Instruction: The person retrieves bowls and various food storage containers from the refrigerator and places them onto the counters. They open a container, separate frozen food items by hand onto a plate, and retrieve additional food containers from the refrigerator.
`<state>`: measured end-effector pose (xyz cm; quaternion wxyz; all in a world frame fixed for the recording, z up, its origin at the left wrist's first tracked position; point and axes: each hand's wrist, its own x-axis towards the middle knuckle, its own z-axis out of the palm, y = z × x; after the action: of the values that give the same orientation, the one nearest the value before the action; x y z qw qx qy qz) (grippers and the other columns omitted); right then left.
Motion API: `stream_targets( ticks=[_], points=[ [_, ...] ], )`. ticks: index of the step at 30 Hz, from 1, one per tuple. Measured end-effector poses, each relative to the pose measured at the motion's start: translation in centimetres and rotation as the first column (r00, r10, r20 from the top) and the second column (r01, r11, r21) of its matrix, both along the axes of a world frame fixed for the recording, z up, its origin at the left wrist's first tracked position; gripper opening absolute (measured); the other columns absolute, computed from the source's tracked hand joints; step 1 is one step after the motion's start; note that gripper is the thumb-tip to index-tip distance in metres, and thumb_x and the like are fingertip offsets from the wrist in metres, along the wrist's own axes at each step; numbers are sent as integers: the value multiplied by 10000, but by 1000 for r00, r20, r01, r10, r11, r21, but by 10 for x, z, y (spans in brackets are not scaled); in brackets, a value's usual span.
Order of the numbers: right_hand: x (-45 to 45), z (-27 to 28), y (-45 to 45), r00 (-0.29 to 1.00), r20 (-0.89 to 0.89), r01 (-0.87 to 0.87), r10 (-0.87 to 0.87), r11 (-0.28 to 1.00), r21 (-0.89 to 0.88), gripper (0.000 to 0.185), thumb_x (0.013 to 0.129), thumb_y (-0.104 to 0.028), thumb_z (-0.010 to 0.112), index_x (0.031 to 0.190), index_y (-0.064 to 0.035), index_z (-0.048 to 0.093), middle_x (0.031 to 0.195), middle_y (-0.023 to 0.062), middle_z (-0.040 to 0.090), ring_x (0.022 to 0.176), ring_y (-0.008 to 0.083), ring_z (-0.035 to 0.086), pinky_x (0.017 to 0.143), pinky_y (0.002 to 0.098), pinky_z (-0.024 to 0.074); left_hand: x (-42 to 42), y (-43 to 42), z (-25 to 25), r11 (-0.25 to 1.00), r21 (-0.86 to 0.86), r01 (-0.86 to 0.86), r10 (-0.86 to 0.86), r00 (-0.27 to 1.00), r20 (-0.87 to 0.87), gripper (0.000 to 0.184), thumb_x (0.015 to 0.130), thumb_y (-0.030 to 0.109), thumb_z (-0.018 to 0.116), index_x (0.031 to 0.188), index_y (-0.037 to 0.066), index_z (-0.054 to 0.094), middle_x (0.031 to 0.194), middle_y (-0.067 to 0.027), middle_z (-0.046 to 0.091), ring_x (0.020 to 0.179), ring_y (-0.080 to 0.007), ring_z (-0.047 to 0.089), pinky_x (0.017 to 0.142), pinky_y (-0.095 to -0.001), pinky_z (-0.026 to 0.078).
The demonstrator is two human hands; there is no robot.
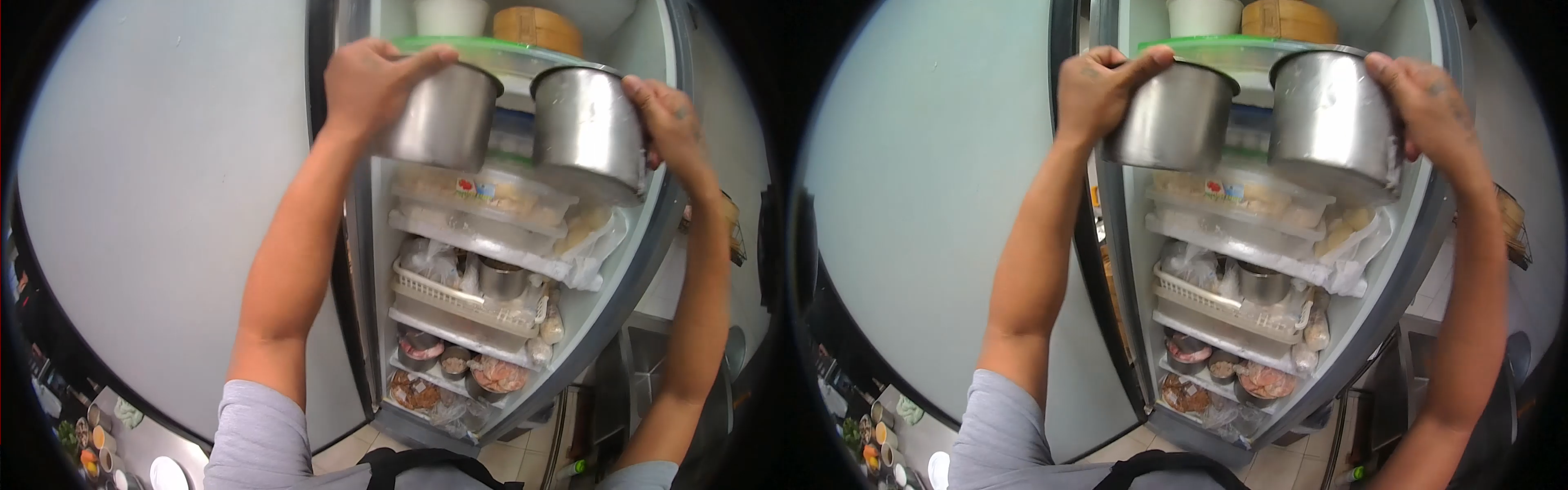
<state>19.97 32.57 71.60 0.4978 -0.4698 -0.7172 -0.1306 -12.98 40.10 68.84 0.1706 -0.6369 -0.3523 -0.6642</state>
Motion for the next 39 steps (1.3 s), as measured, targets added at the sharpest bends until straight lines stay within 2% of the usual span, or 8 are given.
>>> stream_targets(
  ticks=[2,4,6,7,13,20,28,39],
  points=[
    [5,-1,-19,997,30,66,-70,989,134,487,978,-454,451,773,-36,591,583,28,534,468,115,535,439,257,427,-4,-30,-1,997,4,80,-80,997,-14,572,672,570,812,578,43,610,590,-16,625,478,-64,521,451,-229,432],
    [53,11,-2,917,398,-140,-28,911,387,395,990,-416,422,965,-44,552,726,72,593,553,149,582,463,252,455,3,-77,-18,994,-8,110,-110,994,-23,545,674,539,823,589,46,607,561,-23,601,470,-84,514,452,-256,429],
    [88,16,-8,678,732,-332,-62,863,381,408,1020,-367,381,1276,-59,458,901,139,638,548,146,575,415,216,449,-18,-95,-45,973,141,-180,208,953,-220,706,503,684,817,507,24,566,506,-107,559,449,-229,538,465,-356,430],
    [96,8,-18,560,820,-399,-117,830,390,476,1037,-340,359,1421,-63,414,972,170,650,508,130,545,381,196,434,-24,-108,-70,951,171,-259,294,929,-225,634,562,615,832,555,32,583,518,-71,547,455,-181,514,459,-323,416],
    [108,-175,-18,845,321,-394,428,904,-168,359,972,-351,436,1142,-46,518,870,86,574,598,135,507,520,269,403,-19,-237,-257,940,-126,-316,304,947,-107,703,445,681,822,575,92,462,570,-36,445,507,-208,451,465,-333,356],
    [-38,-332,-94,703,119,-530,702,627,-570,233,881,-249,598,863,-17,605,722,118,618,639,216,600,571,330,459,-49,-406,-395,778,-382,-499,482,864,-148,670,442,634,837,590,98,464,584,-22,456,533,-196,475,495,-310,383],
    [-257,-424,-202,309,13,-692,951,234,-683,167,843,-166,688,892,-38,591,661,140,619,575,299,628,537,365,471,-116,-597,-468,257,-422,-869,887,386,-254,608,467,583,843,582,107,483,562,-22,483,499,-212,468,475,-299,370],
    [-514,-543,-351,84,-24,-637,996,35,-770,292,899,-279,634,1013,-23,549,812,204,651,752,391,638,661,445,497,-220,-739,-538,107,-402,-909,962,197,-190,607,518,576,847,585,115,458,556,-18,418,492,-209,420,461,-314,330]
  ],
)
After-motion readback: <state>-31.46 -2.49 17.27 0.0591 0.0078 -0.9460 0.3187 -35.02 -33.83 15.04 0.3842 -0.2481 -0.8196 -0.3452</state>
